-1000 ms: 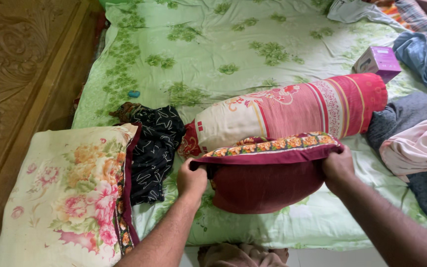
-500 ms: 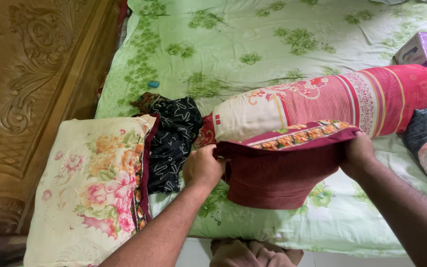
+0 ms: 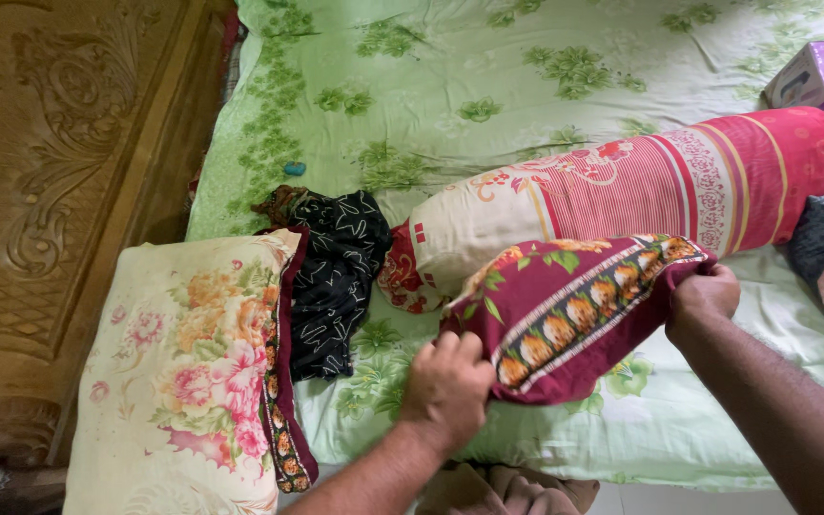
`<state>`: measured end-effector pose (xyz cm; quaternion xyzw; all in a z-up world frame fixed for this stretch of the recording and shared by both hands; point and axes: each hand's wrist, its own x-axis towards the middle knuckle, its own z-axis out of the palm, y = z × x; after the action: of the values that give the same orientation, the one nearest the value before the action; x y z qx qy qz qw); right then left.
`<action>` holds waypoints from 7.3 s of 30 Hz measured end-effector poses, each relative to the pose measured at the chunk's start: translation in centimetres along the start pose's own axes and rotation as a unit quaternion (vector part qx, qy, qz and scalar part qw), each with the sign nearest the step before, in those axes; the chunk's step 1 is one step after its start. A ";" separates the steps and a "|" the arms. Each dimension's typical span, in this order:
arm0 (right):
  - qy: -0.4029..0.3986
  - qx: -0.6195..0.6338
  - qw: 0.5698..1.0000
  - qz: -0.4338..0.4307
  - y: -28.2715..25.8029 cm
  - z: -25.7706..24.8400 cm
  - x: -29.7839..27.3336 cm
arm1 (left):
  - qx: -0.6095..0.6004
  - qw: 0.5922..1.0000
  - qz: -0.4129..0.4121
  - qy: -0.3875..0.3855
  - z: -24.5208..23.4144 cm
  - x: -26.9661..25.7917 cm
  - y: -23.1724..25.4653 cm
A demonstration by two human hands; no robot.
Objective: The person puts a floral pillowcase onto a blue pillow and then a maroon pillowcase onto a red pillow. They manipulate the fabric to cover the pillows completely and smooth the surfaces.
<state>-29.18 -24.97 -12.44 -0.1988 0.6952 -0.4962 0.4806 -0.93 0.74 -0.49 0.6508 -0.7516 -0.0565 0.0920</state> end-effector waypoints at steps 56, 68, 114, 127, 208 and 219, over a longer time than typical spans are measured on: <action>-0.326 -0.396 0.764 -0.392 3.9 4.8 -17.9 | -0.227 0.958 -0.146 0.101 -3.4 12.3 -0.2; -0.509 -0.183 0.793 -0.281 16.4 5.1 -9.9 | -0.188 0.978 -0.012 0.085 -1.2 8.1 4.7; -0.499 0.101 0.792 -0.336 1.7 0.6 -14.5 | -0.244 0.967 -0.063 -0.037 -0.7 5.1 5.8; -0.346 -0.228 0.726 -0.549 -6.5 -3.1 -20.9 | -0.170 0.978 -0.115 -0.026 -2.8 6.4 2.0; -0.235 -0.226 0.940 -0.105 5.9 -11.9 -9.2 | -0.216 0.969 -0.123 -0.013 10.7 13.3 -1.7; -0.182 -0.382 0.806 -0.414 0.8 -2.3 -22.9 | -0.303 0.888 -0.322 0.127 3.6 13.7 8.0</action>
<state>-20.48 -6.26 -2.26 -0.7222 0.5800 -0.2970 0.2322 -11.31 -11.78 -1.45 0.7990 -0.4293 -0.2245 0.3562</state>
